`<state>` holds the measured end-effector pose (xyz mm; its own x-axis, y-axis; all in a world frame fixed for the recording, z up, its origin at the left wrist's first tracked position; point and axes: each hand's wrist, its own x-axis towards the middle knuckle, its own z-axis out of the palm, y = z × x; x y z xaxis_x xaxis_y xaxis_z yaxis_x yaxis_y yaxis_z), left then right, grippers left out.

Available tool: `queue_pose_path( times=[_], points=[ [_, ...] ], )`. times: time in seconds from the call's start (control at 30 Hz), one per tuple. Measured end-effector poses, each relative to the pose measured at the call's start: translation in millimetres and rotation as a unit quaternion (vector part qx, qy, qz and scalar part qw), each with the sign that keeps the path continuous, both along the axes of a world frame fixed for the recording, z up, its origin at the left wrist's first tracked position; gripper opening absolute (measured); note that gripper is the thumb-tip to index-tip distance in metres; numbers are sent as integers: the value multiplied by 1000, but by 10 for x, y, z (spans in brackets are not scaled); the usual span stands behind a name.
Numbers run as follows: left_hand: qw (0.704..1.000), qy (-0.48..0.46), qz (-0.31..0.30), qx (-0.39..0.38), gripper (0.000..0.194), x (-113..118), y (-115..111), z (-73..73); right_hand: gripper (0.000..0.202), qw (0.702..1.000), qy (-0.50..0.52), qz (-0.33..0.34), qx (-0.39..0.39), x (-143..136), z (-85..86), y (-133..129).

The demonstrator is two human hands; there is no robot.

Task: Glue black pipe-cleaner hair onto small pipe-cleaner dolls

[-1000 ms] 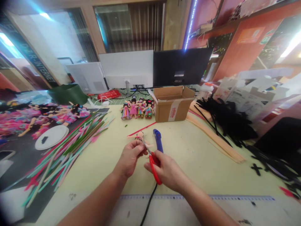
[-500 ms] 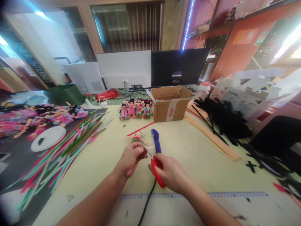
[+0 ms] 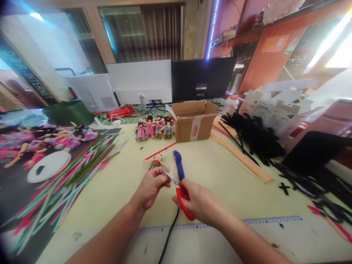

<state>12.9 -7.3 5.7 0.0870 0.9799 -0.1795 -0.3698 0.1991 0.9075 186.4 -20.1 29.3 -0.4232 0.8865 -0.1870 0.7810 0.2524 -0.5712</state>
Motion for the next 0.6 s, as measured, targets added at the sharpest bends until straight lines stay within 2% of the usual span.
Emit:
queue_pose_path(
  times=[0.23, 0.6],
  points=[
    [1000, 12, -4, 23, 7, -11, -1, -3, 29, 1000, 2, -2, -2, -7, 61, -30],
    [1000, 0, 5, 4, 10, 17, -30, 36, 30, 999, -21, -9, 22, 46, -28, -7]
  ],
)
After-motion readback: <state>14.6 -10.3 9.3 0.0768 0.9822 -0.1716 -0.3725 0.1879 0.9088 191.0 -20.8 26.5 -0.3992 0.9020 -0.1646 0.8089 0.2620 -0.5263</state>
